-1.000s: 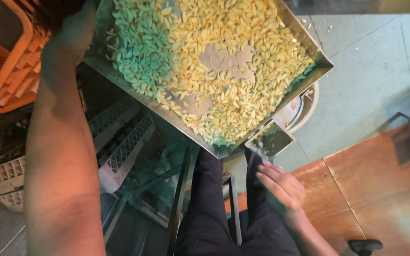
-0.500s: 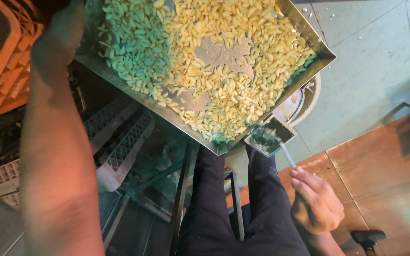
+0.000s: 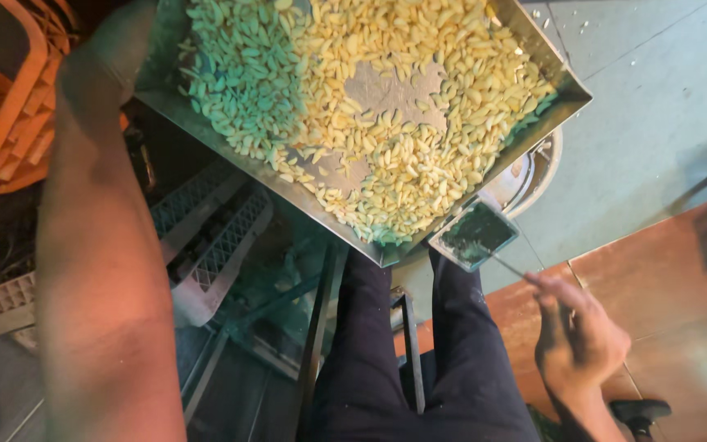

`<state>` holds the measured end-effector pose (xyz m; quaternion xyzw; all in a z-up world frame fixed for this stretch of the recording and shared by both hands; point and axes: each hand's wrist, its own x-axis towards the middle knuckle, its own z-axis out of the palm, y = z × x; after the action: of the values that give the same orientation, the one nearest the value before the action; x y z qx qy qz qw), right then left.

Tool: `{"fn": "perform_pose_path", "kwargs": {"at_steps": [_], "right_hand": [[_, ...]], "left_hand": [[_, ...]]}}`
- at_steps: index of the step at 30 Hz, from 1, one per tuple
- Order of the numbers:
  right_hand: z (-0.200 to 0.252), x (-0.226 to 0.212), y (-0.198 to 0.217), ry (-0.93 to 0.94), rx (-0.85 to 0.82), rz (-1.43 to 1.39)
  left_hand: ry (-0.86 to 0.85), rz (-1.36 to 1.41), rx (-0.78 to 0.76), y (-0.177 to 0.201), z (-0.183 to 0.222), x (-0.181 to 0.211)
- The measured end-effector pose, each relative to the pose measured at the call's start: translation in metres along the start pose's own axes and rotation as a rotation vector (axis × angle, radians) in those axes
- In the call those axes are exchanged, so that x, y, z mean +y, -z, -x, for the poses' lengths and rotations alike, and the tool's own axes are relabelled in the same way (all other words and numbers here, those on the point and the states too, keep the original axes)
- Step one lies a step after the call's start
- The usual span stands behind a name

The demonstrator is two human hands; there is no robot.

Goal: The person sits on the floor and uses a fork to push cassava pieces from a metal tray into a grinding machine. The ground material falls into a metal bowl below. The person repeatedly scrapes the tray and uses the fork to guide the cassava into the machine's hopper.

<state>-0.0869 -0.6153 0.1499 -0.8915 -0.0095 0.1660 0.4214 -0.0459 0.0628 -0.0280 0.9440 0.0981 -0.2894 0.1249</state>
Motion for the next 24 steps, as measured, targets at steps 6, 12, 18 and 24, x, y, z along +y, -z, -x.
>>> {"fn": "perform_pose_path", "kwargs": {"at_steps": [6,12,18,24], "right_hand": [[-0.018,0.001,-0.015,0.036,-0.048,0.071],[-0.022,-0.019,-0.001,0.020,-0.029,-0.036],[-0.022,-0.022,0.002,0.023,-0.040,-0.027],[-0.001,-0.010,0.006,0.045,0.035,-0.068]], "left_hand": [[0.006,-0.027,0.111,-0.016,0.002,-0.005],[-0.031,-0.067,0.316,-0.029,0.002,-0.001],[-0.105,-0.138,0.161,-0.035,-0.006,-0.037],[-0.321,-0.453,0.240,-0.032,-0.001,-0.050]]}}
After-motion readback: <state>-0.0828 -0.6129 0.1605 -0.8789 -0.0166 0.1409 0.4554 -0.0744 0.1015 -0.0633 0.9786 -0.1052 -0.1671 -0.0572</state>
